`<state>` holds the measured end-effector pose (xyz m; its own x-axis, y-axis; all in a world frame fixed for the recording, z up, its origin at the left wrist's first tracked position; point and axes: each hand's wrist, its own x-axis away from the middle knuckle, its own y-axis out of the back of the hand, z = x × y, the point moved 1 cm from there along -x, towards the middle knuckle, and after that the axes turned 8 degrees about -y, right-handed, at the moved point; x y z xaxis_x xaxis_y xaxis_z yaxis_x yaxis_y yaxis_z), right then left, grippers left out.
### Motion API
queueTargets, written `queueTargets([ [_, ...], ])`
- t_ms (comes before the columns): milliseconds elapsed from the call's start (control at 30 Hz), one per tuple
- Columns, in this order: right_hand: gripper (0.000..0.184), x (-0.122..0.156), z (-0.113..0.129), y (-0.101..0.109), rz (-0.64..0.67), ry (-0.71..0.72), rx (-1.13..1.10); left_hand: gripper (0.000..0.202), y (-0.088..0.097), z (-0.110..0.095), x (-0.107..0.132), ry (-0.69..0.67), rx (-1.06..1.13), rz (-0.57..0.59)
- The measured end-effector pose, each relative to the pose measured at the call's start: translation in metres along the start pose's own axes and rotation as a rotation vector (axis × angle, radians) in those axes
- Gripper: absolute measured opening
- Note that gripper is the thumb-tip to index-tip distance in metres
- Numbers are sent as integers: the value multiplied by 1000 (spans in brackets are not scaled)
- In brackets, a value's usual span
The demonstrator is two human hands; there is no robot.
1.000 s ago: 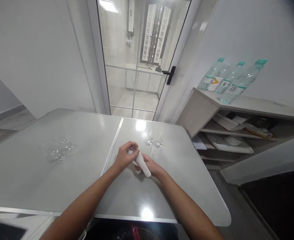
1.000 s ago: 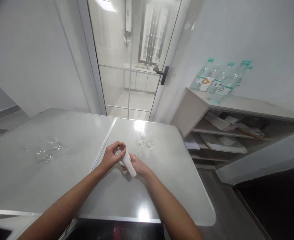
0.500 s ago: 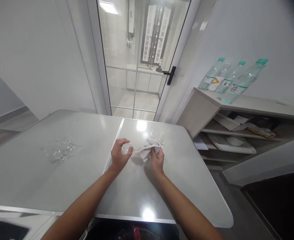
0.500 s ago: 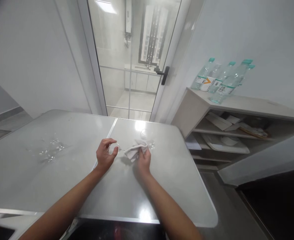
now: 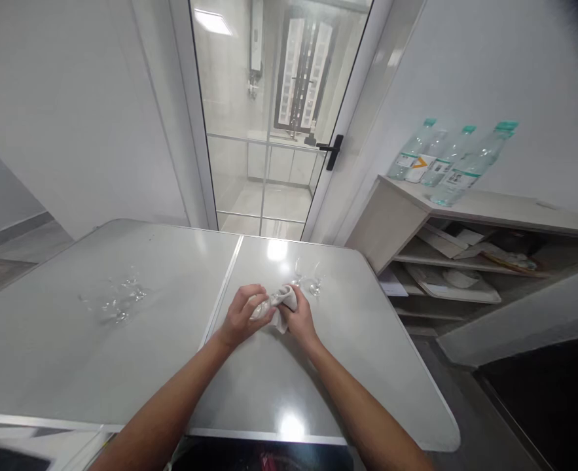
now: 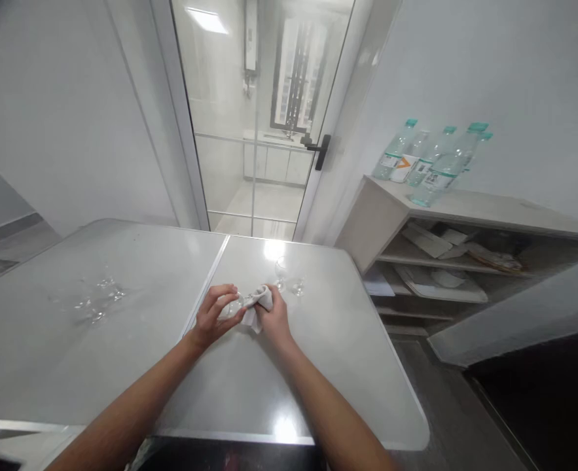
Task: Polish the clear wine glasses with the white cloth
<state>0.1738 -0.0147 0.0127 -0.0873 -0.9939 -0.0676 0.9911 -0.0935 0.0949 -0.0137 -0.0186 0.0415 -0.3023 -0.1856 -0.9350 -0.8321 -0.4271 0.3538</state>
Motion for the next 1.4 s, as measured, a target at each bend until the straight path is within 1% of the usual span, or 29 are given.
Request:
queueTargets([
  [33, 38, 1, 3, 2, -15, 54, 87, 40, 1, 3, 0, 49, -39, -32],
  [67, 37, 3, 5, 5, -18, 119, 186, 40, 1, 6, 0, 100, -77, -59],
  [100, 33, 4, 7, 6, -1, 188, 285, 41, 0, 9, 0, 149, -109, -78],
  [167, 24, 6, 10, 8, 89, 309, 468, 40, -1, 15, 1, 227, -144, -88],
  [200, 26, 8, 10, 8, 150, 346, 547, 39, -3, 18, 1, 259, -148, -82],
  [233, 33, 9, 11, 7, 221, 363, 623, 38, -4, 19, 2, 287, -141, -69],
  [300, 55, 13, 14, 3, 362, 359, 781, 37, -8, 20, 3, 324, -103, -28],
  [367, 69, 16, 18, -1, 456, 350, 937, 39, -11, 19, 5, 350, -50, 11],
  [400, 71, 18, 20, -4, 488, 348, 1004, 40, -12, 18, 6, 360, -23, 28],
  [467, 66, 21, 26, -8, 520, 332, 1111, 41, -14, 16, 8, 373, 18, 49],
  [533, 58, 24, 31, -11, 522, 305, 1183, 42, -16, 15, 8, 379, 49, 72],
  [600, 54, 26, 34, -13, 521, 275, 1232, 44, -18, 15, 8, 385, 84, 103],
  [667, 51, 28, 35, -15, 534, 250, 1269, 48, -20, 14, 7, 383, 122, 146],
  [833, 36, 33, 36, -17, 562, 203, 1325, 58, -22, 11, 4, 345, 192, 254],
  [900, 40, 35, 38, -16, 555, 188, 1330, 60, -20, 10, 3, 330, 178, 251],
  [967, 54, 38, 41, -15, 512, 162, 1358, 51, -17, 11, 3, 357, 122, 179],
  [1033, 67, 41, 43, -14, 447, 90, 1417, 35, -13, 13, 4, 428, 65, 100],
  [1067, 69, 42, 43, -13, 410, 34, 1447, 29, -12, 14, 5, 464, 47, 78],
  [1133, 67, 43, 42, -8, 348, -94, 1494, 20, -12, 16, 5, 515, 37, 73],
  [1233, 62, 39, 40, 7, 282, -227, 1546, 16, -13, 15, 5, 543, 61, 92],
  [1267, 61, 36, 39, 13, 272, -254, 1555, 16, -14, 15, 5, 548, 74, 100],
  [1300, 58, 34, 39, 20, 285, -300, 1558, 16, -14, 14, 5, 553, 86, 112],
  [1367, 53, 28, 41, 31, 259, -399, 1531, 17, -15, 12, 6, 564, 104, 139],
  [1400, 52, 26, 42, 36, 256, -414, 1528, 17, -16, 12, 6, 570, 110, 151],
])
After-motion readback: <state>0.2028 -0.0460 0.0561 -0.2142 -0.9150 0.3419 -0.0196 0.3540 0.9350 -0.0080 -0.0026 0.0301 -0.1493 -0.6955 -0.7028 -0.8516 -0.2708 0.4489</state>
